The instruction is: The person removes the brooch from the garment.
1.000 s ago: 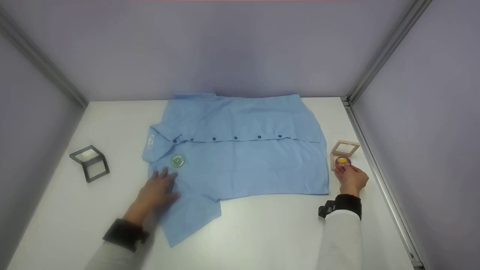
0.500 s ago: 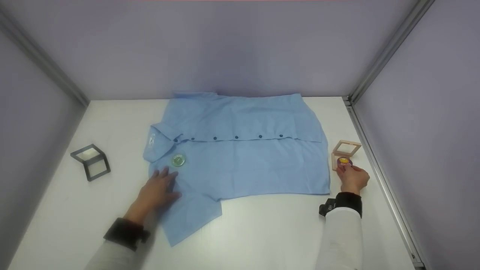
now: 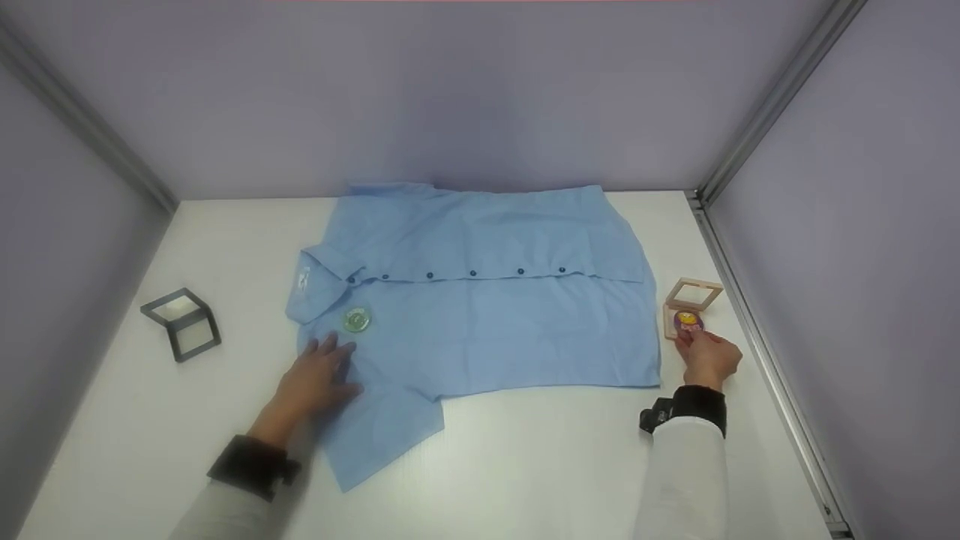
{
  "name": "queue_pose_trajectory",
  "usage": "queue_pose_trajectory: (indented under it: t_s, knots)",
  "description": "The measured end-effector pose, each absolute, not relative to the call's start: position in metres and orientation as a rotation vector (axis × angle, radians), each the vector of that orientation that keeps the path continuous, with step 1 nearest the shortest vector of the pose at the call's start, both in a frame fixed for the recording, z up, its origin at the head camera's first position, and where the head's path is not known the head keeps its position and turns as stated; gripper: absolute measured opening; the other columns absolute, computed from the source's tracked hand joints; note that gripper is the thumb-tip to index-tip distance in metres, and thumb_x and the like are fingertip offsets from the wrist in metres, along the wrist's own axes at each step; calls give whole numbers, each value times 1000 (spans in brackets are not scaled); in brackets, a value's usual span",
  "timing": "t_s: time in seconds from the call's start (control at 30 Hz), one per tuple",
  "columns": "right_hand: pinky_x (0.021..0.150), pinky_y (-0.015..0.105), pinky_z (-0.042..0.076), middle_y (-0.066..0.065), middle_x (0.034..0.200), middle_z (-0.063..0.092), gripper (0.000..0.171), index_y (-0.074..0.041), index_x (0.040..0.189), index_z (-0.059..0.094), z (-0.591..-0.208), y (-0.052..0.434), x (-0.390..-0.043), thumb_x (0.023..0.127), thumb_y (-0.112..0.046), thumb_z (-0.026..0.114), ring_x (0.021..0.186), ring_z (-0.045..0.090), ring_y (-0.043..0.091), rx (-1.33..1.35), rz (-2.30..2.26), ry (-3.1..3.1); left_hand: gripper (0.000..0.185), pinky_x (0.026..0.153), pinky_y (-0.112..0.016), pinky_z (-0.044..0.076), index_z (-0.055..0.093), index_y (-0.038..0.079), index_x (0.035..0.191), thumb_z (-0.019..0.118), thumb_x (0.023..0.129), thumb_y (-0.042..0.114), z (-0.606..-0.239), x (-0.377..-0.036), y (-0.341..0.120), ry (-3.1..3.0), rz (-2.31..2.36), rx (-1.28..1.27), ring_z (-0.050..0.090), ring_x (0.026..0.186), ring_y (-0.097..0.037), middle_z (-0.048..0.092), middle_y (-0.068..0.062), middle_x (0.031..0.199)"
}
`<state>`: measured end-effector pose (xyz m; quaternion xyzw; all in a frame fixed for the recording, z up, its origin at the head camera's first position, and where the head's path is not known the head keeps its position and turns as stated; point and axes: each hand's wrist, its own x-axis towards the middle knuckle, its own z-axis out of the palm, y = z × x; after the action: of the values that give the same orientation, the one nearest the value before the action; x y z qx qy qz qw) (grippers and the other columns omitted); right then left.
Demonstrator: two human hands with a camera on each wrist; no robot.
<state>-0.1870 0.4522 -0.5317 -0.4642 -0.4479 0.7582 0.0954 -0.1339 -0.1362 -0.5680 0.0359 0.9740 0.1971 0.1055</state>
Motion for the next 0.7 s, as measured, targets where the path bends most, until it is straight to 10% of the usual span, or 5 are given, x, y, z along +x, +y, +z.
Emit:
queue_pose_trajectory:
  t_s: [0.37,0.7]
  knots:
    - [61,18,51,-4,75,59,16,0,108,55,-535,446,-195,95,-10,53,65,58,3,-1163,1521,-2089,77,106,-67,27,54,7,140,84,75,37,-571,-134,-138,2881,590,112,24,138,-54,35,-28,150]
    - [102,60,34,37,143,23,55,-2,149,38,-516,441,-217,100,-25,47,130,28,51,-741,791,-2681,77,105,-67,29,56,7,138,85,74,37,-570,-134,-138,2892,586,116,26,137,-54,37,-27,149]
